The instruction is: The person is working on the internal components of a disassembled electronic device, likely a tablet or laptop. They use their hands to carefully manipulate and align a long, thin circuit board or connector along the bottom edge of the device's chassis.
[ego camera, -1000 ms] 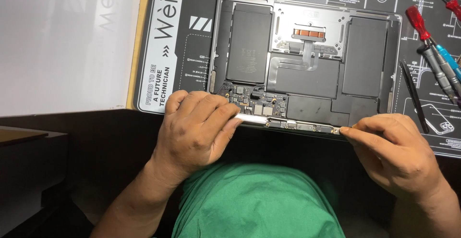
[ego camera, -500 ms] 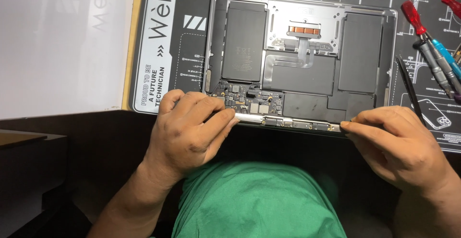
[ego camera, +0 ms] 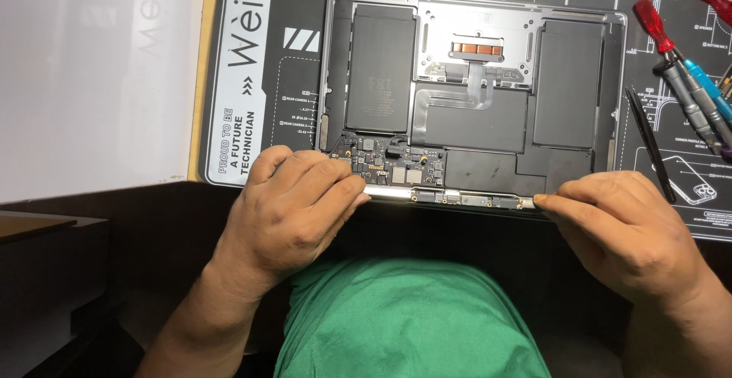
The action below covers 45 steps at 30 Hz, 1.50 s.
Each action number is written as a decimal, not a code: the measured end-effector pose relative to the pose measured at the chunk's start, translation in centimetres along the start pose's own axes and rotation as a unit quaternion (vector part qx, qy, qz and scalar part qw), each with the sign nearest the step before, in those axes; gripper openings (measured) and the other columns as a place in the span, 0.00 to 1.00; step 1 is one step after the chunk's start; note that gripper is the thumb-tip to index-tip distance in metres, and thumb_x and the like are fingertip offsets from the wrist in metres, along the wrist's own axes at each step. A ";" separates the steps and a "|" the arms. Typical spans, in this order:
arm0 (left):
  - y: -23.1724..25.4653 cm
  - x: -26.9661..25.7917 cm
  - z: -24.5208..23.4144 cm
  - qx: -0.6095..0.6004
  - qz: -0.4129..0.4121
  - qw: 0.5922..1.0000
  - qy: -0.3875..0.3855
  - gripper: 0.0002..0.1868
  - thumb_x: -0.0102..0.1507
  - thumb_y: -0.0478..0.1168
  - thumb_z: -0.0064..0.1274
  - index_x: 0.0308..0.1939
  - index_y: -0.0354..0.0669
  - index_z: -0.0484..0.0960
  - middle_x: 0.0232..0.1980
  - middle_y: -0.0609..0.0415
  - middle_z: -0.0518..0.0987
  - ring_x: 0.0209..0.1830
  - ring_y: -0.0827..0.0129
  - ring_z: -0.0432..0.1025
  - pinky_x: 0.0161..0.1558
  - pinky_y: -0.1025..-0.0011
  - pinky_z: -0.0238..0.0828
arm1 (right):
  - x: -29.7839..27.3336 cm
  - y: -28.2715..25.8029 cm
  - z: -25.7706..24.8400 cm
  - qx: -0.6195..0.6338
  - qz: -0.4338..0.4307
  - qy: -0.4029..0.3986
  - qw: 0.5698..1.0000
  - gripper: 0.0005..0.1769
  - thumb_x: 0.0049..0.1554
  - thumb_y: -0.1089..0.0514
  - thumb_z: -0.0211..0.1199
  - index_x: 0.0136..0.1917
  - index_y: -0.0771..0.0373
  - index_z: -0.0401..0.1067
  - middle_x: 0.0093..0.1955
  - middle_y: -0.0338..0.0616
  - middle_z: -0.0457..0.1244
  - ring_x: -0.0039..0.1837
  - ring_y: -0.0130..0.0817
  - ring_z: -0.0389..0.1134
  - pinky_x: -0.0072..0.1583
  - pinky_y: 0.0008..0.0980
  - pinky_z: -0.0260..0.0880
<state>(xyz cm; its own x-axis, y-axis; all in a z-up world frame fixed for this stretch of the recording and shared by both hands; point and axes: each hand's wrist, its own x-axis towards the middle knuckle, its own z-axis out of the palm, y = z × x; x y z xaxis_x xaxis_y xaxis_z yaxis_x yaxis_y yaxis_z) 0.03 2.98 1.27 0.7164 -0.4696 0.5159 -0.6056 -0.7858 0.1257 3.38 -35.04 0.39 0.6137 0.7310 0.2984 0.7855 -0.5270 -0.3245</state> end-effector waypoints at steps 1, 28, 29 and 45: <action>-0.1 0.0 0.0 -0.003 0.003 1.000 -0.005 0.07 0.71 0.39 0.52 0.37 0.49 0.80 0.41 0.61 0.78 0.41 0.67 0.73 0.46 0.67 0.59 | -0.1 0.0 0.1 -0.006 -0.002 -0.002 1.000 0.11 0.60 0.71 0.64 0.56 0.65 0.76 0.48 0.47 0.66 0.48 0.42 0.66 0.51 0.38 0.65; 0.8 1.0 0.4 -0.054 -0.015 0.998 0.015 0.04 0.67 0.36 0.60 0.37 0.49 0.85 0.37 0.60 0.80 0.36 0.66 0.73 0.46 0.67 0.56 | 0.4 -1.1 0.3 -0.008 0.008 0.044 0.999 0.11 0.57 0.73 0.66 0.53 0.66 0.76 0.46 0.48 0.65 0.45 0.41 0.66 0.45 0.39 0.60; 0.9 1.0 0.4 -0.054 -0.016 0.998 0.013 0.04 0.67 0.36 0.60 0.37 0.49 0.85 0.37 0.60 0.80 0.36 0.66 0.73 0.46 0.67 0.56 | 0.4 -1.0 0.3 -0.006 0.008 0.043 0.999 0.11 0.57 0.73 0.66 0.53 0.66 0.76 0.46 0.48 0.65 0.45 0.41 0.66 0.45 0.39 0.60; 0.9 0.7 -0.1 -0.074 -0.031 0.995 -0.067 0.01 0.68 0.38 0.58 0.43 0.48 0.83 0.44 0.59 0.78 0.44 0.63 0.74 0.52 0.64 0.58 | 0.1 -1.3 -1.1 -0.009 0.041 0.035 0.998 0.09 0.60 0.67 0.61 0.55 0.65 0.76 0.50 0.48 0.66 0.50 0.42 0.67 0.54 0.39 0.57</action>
<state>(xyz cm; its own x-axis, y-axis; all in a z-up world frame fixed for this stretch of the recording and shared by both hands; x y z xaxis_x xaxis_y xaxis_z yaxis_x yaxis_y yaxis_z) -0.08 1.94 1.80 0.7879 -0.4794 0.3865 -0.5959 -0.7519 0.2821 2.55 -34.75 1.80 0.6795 0.6532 0.3342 0.7334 -0.5922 -0.3336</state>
